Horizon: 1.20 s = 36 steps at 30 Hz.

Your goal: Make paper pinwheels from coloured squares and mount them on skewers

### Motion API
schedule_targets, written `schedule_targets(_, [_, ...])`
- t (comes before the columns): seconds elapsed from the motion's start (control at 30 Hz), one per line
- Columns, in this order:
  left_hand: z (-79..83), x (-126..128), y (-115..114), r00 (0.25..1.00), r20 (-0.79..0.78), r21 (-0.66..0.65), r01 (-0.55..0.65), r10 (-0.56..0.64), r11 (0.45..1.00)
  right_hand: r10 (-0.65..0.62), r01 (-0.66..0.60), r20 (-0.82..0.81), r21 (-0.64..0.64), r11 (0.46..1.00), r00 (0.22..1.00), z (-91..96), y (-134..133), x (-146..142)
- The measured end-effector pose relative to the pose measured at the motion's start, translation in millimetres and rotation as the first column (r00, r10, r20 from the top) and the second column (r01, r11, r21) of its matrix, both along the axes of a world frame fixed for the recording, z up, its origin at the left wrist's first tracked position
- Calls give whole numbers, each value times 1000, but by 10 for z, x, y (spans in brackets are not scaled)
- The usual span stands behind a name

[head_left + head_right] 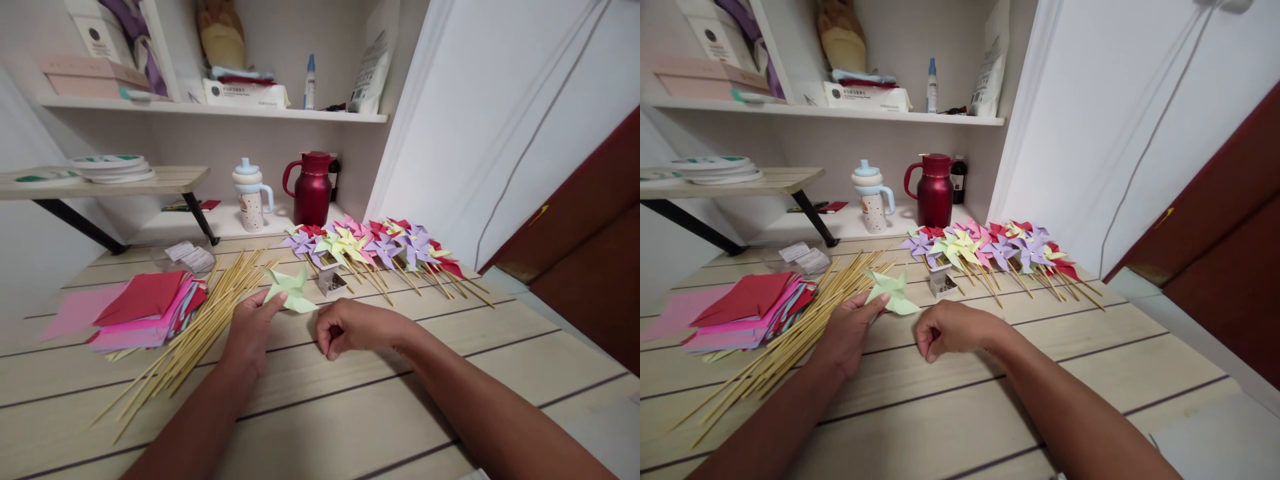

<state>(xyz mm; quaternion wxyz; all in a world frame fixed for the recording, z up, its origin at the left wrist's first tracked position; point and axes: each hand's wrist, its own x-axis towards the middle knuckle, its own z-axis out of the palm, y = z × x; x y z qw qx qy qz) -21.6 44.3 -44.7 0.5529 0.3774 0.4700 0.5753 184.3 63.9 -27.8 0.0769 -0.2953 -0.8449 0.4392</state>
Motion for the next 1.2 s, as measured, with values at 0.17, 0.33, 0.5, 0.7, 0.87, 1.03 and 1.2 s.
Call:
schedule_targets(0.17, [22, 8, 3, 999, -13, 4, -33, 33, 999, -133, 134, -14, 167, 977, 991, 71, -44, -40])
schedule_targets(0.33, [23, 11, -9, 998, -21, 15, -63, 63, 998, -359, 377, -202, 55, 925, 911, 176, -102, -96])
schedule_targets(0.5, [52, 25, -43, 995, -26, 7, -101, 101, 995, -503, 533, -357, -19, 846, 787, 171, -105, -138])
schedule_targets(0.7, [77, 39, -61, 988, -23, 26, -155, 155, 988, -502, 561, -461, -11, 828, 732, 175, -136, -178])
schedule_targets(0.87, [77, 50, -66, 989, -28, 42, -144, 145, 989, -464, 566, -560, 12, 824, 687, 138, -175, -217])
schedule_targets(1.03, [68, 55, -77, 986, -37, 55, -160, 162, 986, -514, 635, -592, -6, 773, 620, 106, -183, -243])
schedule_targets(1.2, [94, 80, -104, 984, -18, 44, -176, 177, 983, -512, 619, -597, -32, 785, 618, 120, -219, -299])
